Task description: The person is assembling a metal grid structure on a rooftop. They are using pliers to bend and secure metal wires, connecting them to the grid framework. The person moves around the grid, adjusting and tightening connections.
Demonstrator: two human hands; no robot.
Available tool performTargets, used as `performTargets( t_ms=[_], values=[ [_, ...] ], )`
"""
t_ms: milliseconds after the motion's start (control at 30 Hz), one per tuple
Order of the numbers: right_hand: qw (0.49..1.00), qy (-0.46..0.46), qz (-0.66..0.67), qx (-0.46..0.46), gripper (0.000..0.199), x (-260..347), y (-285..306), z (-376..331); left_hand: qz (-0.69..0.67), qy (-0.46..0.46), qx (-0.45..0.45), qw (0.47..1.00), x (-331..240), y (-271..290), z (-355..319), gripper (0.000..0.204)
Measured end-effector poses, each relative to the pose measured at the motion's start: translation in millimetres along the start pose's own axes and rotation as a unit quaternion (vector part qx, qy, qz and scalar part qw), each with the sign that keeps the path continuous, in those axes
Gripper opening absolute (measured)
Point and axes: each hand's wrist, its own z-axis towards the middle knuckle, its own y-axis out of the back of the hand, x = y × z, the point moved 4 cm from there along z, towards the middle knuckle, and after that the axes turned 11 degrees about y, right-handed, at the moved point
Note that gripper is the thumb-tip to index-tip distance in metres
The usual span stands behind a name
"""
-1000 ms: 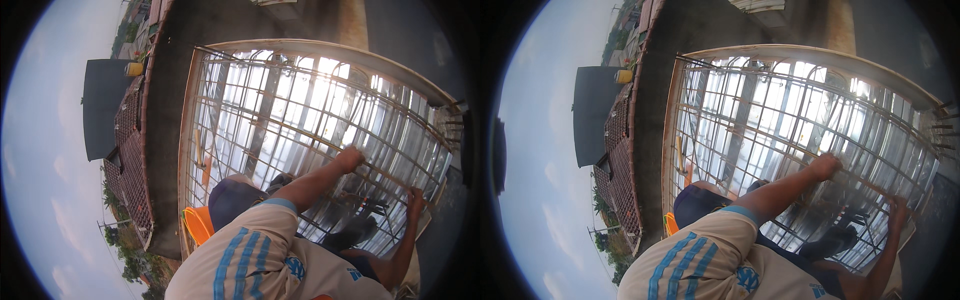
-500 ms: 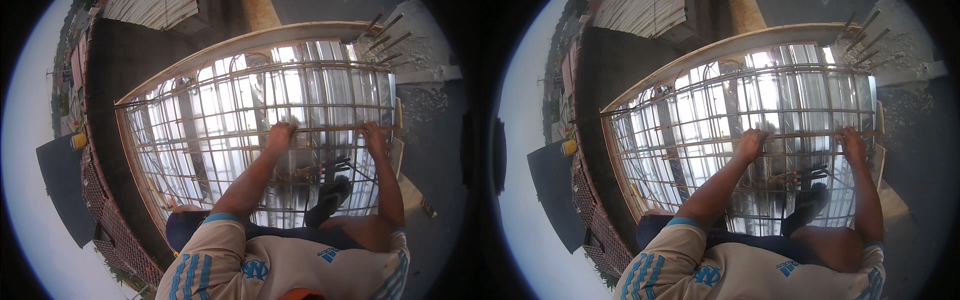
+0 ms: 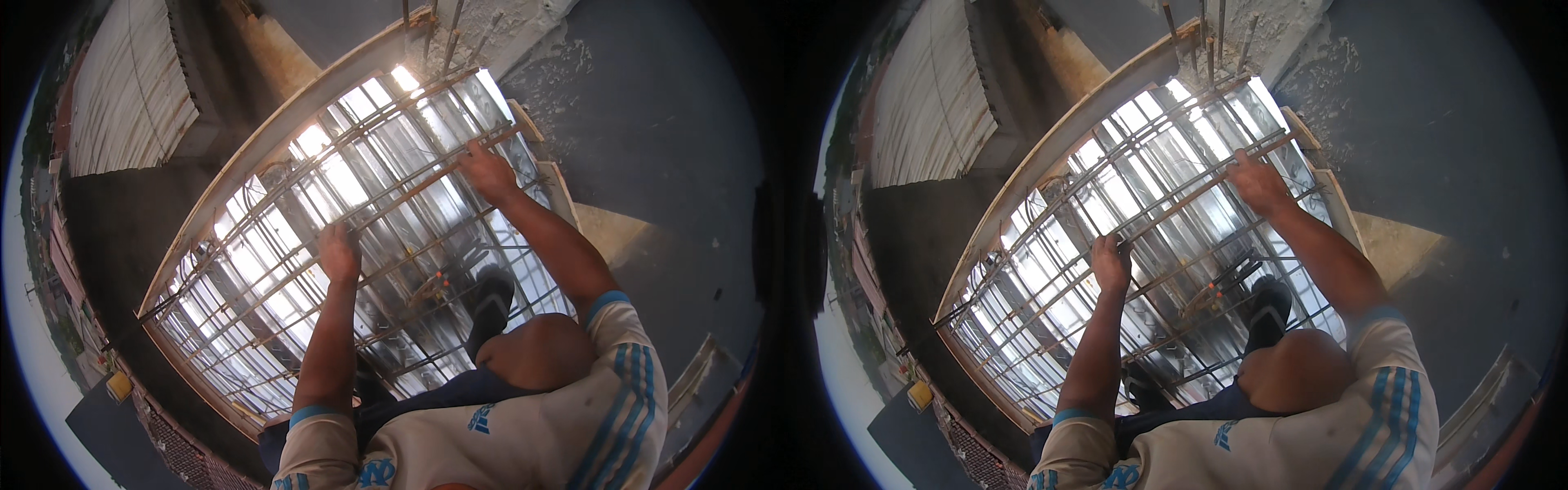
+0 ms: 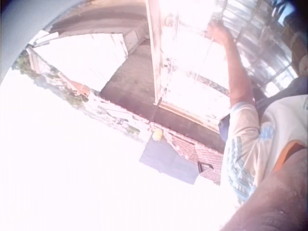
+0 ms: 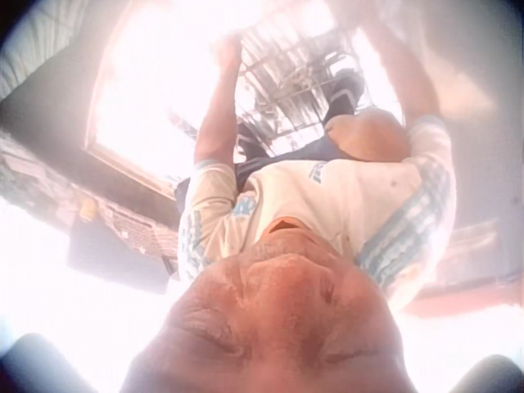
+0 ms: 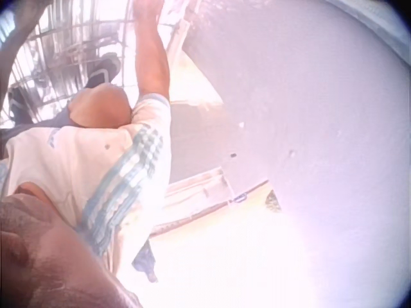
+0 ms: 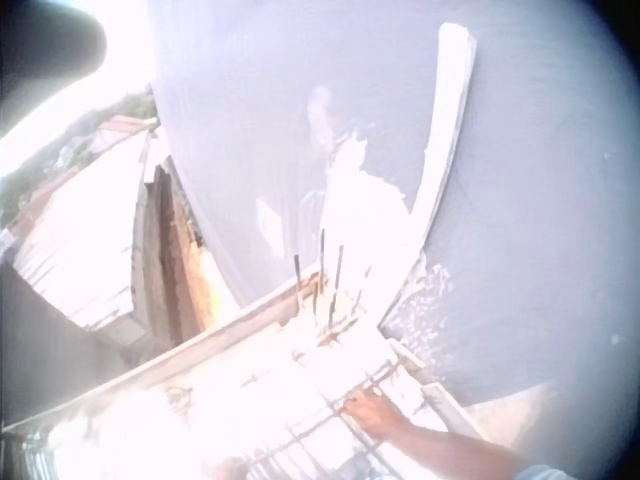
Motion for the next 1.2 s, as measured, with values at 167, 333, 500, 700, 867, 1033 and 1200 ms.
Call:
performTargets(
  t_ms=[167,333,500,700,867,1033,1200],
  values=[
    [1.0,0.01,-0.017,0.0,0.013,-7,-7,-2,0.099,0.009,0.013,0.995,-9,4,7,0.031],
    [0.999,0.026,-0.021,-0.002,0.012,-12,-5,2,0.13,-0.05,-0.045,0.989,-10,0,4,0.041],
    [0.999,0.039,-0.03,0.008,0.01,-13,-13,9,0.117,-0.029,0.0,0.993,-2,-6,1,0.035],
    [0.996,0.06,-0.064,0.001,0.017,-10,-7,6,0.146,-0.059,0.055,0.986,4,3,5,0.01],
    [0.995,0.061,-0.082,0.009,0.016,-23,-20,-4,0.087,-0.039,0.083,0.992,10,0,1,0.016],
    [0.996,0.035,-0.08,0.032,0.016,-27,-13,4,0.039,-0.02,0.095,0.994,4,-1,9,0.012],
    [0.991,0.096,-0.076,-0.054,0.016,-15,-4,13,0.031,-0.021,0.02,0.999,7,8,16,0.008]
  ],
)
